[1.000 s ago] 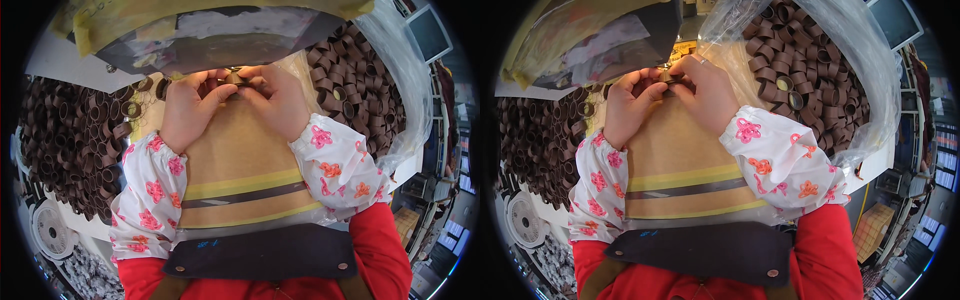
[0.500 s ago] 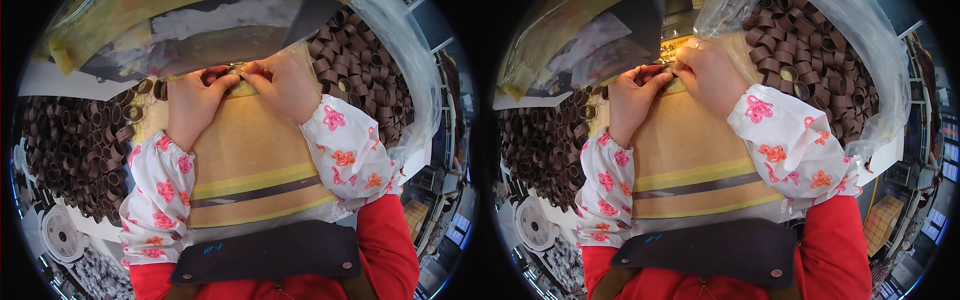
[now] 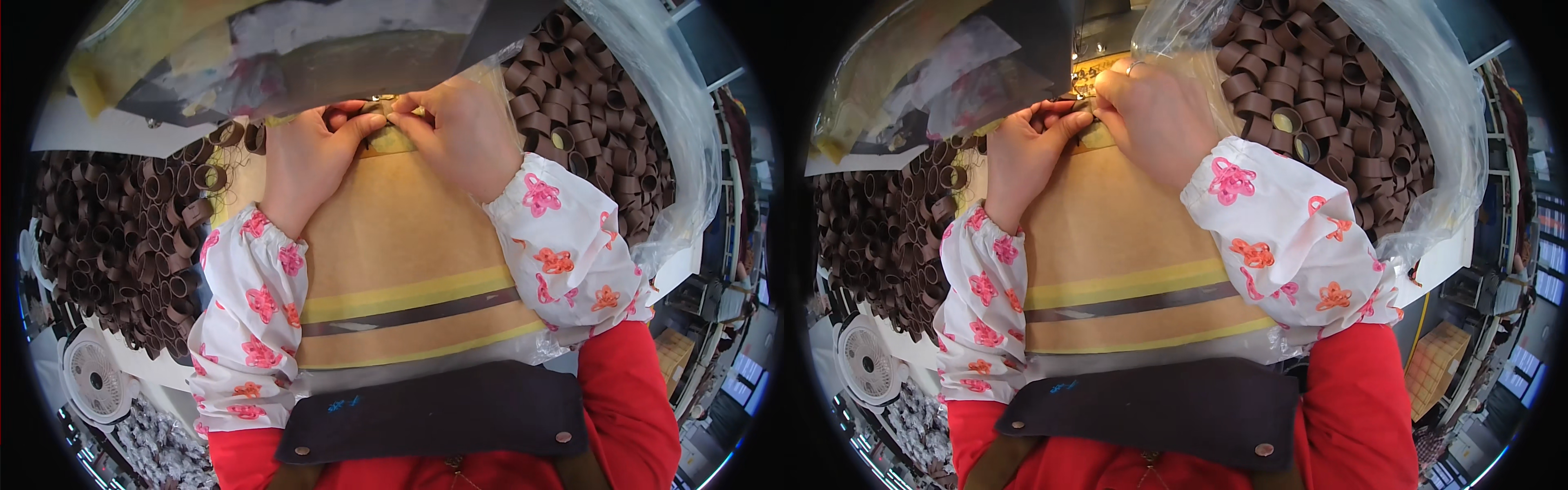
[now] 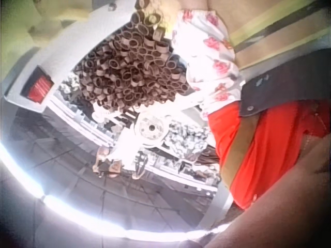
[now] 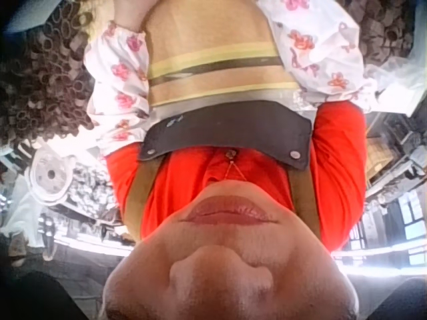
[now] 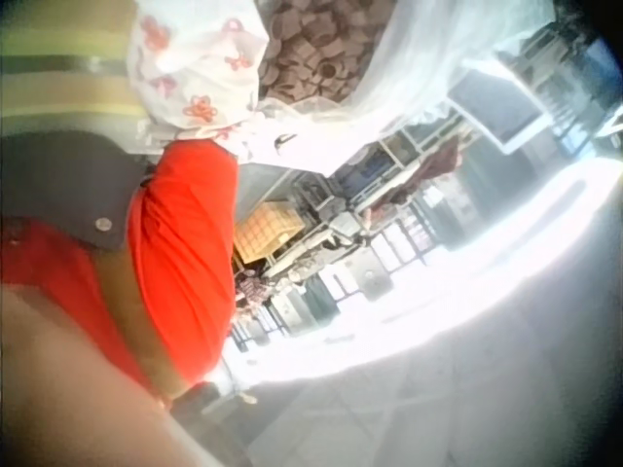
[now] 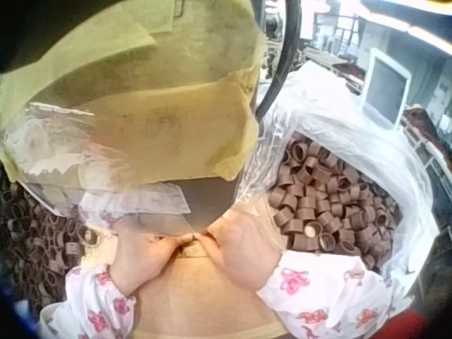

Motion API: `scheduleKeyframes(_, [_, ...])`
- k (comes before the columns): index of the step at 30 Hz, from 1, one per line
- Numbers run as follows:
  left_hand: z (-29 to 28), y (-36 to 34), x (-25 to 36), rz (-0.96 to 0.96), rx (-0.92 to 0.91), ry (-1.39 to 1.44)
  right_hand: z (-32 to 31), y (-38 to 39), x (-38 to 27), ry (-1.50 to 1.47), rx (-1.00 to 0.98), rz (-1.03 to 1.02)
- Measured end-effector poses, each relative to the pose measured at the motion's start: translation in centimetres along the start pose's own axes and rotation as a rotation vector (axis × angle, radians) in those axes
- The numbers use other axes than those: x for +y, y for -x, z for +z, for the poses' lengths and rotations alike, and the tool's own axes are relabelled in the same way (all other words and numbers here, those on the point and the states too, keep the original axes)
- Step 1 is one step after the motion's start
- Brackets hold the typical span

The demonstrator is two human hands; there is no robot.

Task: Sewing small leather loops using an industrial sewing machine.

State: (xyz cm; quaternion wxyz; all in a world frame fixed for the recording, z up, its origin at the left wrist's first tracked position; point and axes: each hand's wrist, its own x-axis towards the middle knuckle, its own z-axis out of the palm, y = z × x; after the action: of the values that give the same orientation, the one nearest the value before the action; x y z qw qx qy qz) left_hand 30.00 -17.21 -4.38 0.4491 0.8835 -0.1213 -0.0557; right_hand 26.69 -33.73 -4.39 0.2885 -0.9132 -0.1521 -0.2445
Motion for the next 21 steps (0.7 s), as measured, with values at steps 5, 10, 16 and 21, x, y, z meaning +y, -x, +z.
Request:
scheduleKeyframes(5, [-0.2, -0.1, -0.1, -0.016, -0.023, -0.042, -0.2, -0.2, -0.3, 0.02, -0.087, 0.079])
scheduleKeyframes(10, [0.1, -0.2, -0.8, 0.011, -0.023, -0.028, -0.1, -0.3, -0.2, 0.02, -0.103, 0.072])
scheduleKeyframes(16, [0.2, -0.2, -0.9, 0.007, -0.031, 0.027, 0.0, -0.2, -0.3, 0.019, -0.172, 0.12])
scheduleKeyframes(21, [0.1, 0.0, -1.2, 0.03, -0.018, 0.07, 0.0, -0.1, -0.6, 0.037, -0.184, 0.118])
